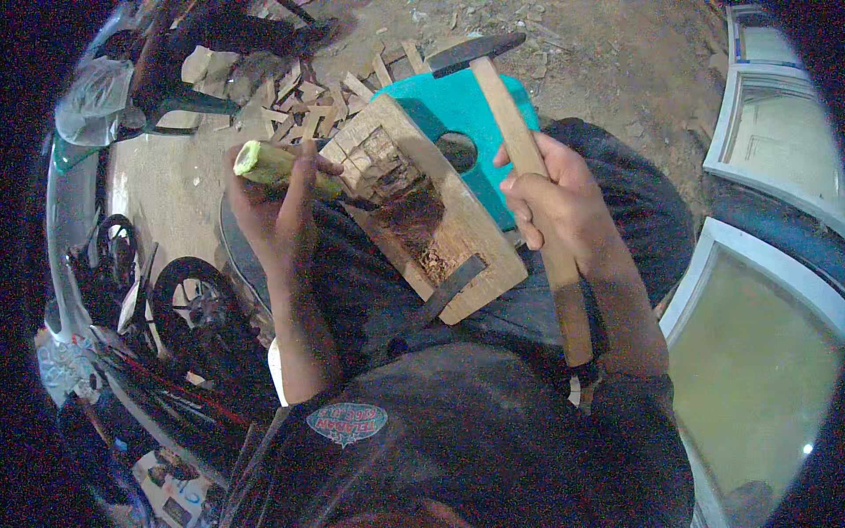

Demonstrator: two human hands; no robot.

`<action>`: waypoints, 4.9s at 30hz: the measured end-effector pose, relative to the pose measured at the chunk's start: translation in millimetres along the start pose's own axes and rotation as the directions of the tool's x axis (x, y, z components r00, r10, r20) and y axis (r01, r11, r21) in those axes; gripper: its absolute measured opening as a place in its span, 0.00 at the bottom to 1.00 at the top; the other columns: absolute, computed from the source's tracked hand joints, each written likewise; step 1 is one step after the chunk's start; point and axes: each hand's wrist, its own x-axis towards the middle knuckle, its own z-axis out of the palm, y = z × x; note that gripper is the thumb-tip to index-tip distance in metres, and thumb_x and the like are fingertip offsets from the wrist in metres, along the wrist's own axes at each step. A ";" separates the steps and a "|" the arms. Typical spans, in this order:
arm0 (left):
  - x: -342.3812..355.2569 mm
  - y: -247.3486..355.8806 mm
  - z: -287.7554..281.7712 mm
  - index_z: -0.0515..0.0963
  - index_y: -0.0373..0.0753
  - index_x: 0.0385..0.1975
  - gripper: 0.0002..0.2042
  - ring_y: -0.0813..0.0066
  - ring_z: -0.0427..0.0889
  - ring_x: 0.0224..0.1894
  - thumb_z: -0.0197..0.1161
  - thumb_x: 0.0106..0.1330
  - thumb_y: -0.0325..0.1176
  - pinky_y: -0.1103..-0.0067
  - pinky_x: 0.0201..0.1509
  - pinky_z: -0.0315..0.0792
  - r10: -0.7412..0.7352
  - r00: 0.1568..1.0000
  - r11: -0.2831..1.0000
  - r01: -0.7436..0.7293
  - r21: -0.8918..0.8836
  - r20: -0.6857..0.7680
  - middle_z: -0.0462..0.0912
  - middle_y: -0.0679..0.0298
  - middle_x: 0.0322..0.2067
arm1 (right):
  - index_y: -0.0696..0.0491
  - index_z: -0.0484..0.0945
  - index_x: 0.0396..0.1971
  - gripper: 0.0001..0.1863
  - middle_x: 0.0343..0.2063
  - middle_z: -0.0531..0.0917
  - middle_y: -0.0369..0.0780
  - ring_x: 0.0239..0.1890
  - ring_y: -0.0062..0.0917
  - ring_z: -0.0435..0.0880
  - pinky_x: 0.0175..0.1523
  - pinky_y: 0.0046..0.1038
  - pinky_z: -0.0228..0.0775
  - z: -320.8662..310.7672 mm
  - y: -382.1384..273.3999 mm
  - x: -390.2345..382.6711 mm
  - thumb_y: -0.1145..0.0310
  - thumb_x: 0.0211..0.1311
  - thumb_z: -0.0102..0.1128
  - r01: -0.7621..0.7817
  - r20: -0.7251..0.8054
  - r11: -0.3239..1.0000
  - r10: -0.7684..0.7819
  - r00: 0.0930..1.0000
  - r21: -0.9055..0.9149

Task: The person carves a piece of wood held on their lap by striking a chisel with a hammer.

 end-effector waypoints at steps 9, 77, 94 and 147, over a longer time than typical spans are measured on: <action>-0.8 -3.3 3.0 0.63 0.33 0.41 0.16 0.75 0.82 0.29 0.64 0.61 0.23 0.82 0.33 0.76 0.038 0.999 0.996 -0.039 0.078 0.012 0.78 0.60 0.28 | 0.56 0.72 0.39 0.09 0.13 0.68 0.31 0.08 0.13 0.64 0.13 0.18 0.57 -10.4 2.0 -6.3 0.71 0.59 0.52 0.002 0.002 1.000 -0.002 1.000 -0.023; -22.7 1.5 5.4 0.76 0.35 0.28 0.07 0.88 0.71 0.25 0.65 0.61 0.32 0.85 0.29 0.66 -0.151 0.969 0.978 0.175 -0.109 0.196 0.76 0.73 0.23 | 0.55 0.66 0.39 0.17 0.19 0.70 0.37 0.10 0.18 0.68 0.13 0.20 0.64 38.1 5.0 -39.6 0.54 0.71 0.43 0.299 0.166 0.939 -0.327 0.930 0.171; -21.3 16.5 -8.4 0.77 0.34 0.25 0.05 0.83 0.73 0.23 0.65 0.56 0.28 0.81 0.28 0.68 -0.214 0.929 0.970 0.238 -0.043 0.300 0.77 0.70 0.20 | 0.56 0.69 0.46 0.20 0.17 0.68 0.33 0.12 0.15 0.65 0.15 0.19 0.57 65.2 -68.5 -83.7 0.53 0.72 0.38 0.596 -0.041 0.799 -0.600 0.799 -0.080; -35.7 -17.8 -8.7 0.76 0.34 0.25 0.05 0.82 0.74 0.24 0.64 0.54 0.28 0.80 0.30 0.69 -0.071 0.904 0.990 0.115 -0.080 0.421 0.78 0.68 0.22 | 0.52 0.66 0.41 0.15 0.18 0.63 0.33 0.12 0.17 0.63 0.15 0.20 0.59 112.4 -79.8 -143.8 0.54 0.72 0.39 0.852 -0.123 0.508 -0.844 0.522 0.127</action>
